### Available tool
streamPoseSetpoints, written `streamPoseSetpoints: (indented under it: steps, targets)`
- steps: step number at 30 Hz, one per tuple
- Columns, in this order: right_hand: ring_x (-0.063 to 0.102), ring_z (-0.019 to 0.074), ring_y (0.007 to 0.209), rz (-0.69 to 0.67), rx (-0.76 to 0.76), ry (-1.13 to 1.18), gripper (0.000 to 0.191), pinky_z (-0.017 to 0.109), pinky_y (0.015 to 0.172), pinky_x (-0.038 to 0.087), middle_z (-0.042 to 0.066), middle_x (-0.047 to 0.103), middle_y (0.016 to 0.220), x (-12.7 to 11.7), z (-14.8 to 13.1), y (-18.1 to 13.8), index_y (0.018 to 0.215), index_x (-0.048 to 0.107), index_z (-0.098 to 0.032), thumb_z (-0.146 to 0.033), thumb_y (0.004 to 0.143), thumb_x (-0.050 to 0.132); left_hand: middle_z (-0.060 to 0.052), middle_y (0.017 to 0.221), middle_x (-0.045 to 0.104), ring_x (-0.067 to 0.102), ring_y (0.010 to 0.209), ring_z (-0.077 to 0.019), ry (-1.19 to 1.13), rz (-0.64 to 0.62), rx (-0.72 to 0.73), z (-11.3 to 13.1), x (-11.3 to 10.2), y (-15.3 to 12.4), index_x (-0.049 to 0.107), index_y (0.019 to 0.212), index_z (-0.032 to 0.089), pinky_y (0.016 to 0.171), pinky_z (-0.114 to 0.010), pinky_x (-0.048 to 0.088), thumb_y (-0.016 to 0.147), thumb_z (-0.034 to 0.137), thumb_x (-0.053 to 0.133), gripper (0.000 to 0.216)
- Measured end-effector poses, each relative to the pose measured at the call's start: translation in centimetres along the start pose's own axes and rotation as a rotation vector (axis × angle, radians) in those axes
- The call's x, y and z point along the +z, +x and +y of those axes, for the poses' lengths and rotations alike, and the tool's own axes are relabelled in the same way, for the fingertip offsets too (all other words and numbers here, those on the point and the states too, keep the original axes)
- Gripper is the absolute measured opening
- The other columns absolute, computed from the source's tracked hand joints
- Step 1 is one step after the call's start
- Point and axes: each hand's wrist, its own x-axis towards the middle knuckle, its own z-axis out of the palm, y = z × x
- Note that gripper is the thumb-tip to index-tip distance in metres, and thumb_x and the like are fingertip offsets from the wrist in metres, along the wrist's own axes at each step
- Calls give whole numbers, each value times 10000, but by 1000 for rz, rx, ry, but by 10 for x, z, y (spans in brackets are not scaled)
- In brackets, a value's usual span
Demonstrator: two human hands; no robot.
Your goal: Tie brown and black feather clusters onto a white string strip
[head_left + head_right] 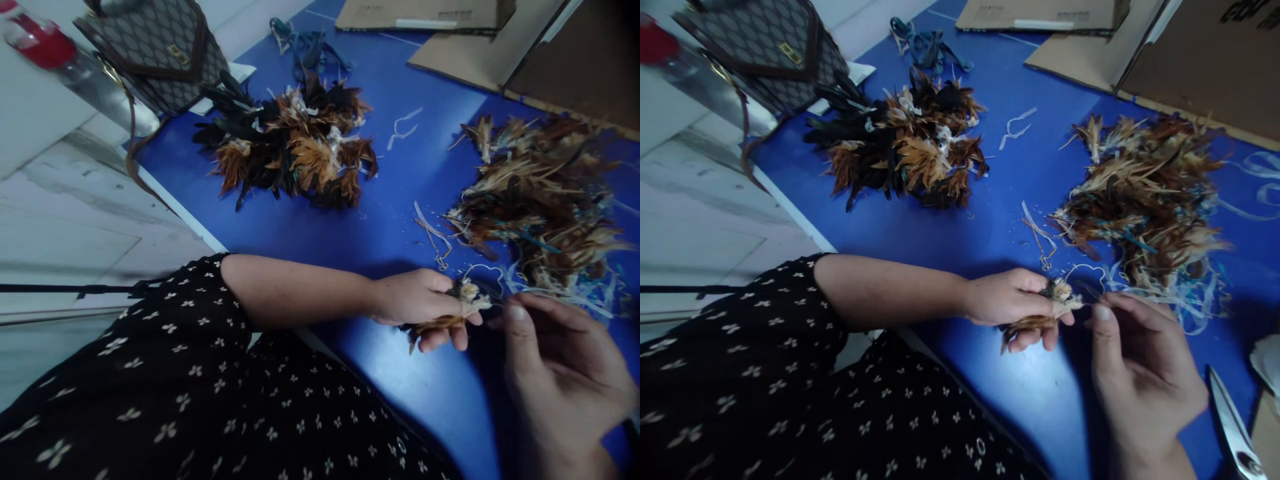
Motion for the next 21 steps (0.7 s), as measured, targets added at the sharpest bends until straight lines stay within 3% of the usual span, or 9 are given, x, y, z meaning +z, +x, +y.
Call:
streamPoseSetpoints:
  steps: [2,4,7,11,14,19,21]
  targets:
    - [778,304,1190,-70,-185,-39,353,585,1113,600,67,806,1229,-4,-3,6,1218,854,-364,-273,883,922,-49,746,744,660,493,-159,7,-21,-12,-1,-3,3,579,1035,175,491,-293,534,1100,261,532,118]
    - [746,317,1316,-171,-299,-63,383,599,1157,589,69,775,1390,-7,-3,10,1219,858,-386,-230,876,923,-77,764,758,696,530,-178,8,-49,-16,-3,-6,5,587,1030,166,517,-310,567,1100,270,520,142]
    - [746,330,1337,-246,-355,-83,379,598,1124,604,74,731,1530,-6,1,10,1232,855,-366,-211,890,906,-112,806,775,697,556,-171,19,-66,-23,-7,-9,7,632,1032,135,560,-328,608,1079,292,559,180]
    - [777,334,1290,-271,-389,-94,308,577,1077,608,78,789,1438,-5,5,9,1168,849,-329,-177,903,878,-103,825,782,699,584,-140,23,-38,-46,-10,-9,5,637,1017,126,636,-330,653,1043,258,620,136]
    - [773,326,1298,-301,-323,-73,202,596,1135,590,83,789,1425,-4,2,8,1130,829,-313,-226,948,827,-86,817,782,679,554,-125,6,-51,-31,-7,-8,2,629,1025,131,604,-309,640,1033,255,648,126]
    - [739,313,1386,-324,-17,105,112,591,1241,558,111,761,1475,1,-5,5,1104,754,-276,-297,994,760,-79,797,778,668,525,-132,-41,-91,-20,-4,-8,0,603,1017,158,526,-270,585,989,296,768,217]
    - [748,304,1373,-301,30,145,102,583,1255,550,112,768,1460,1,-6,4,1099,738,-275,-298,1000,751,-73,794,776,667,529,-128,-73,-80,-18,-5,-8,1,586,1022,167,527,-261,582,998,296,765,222]
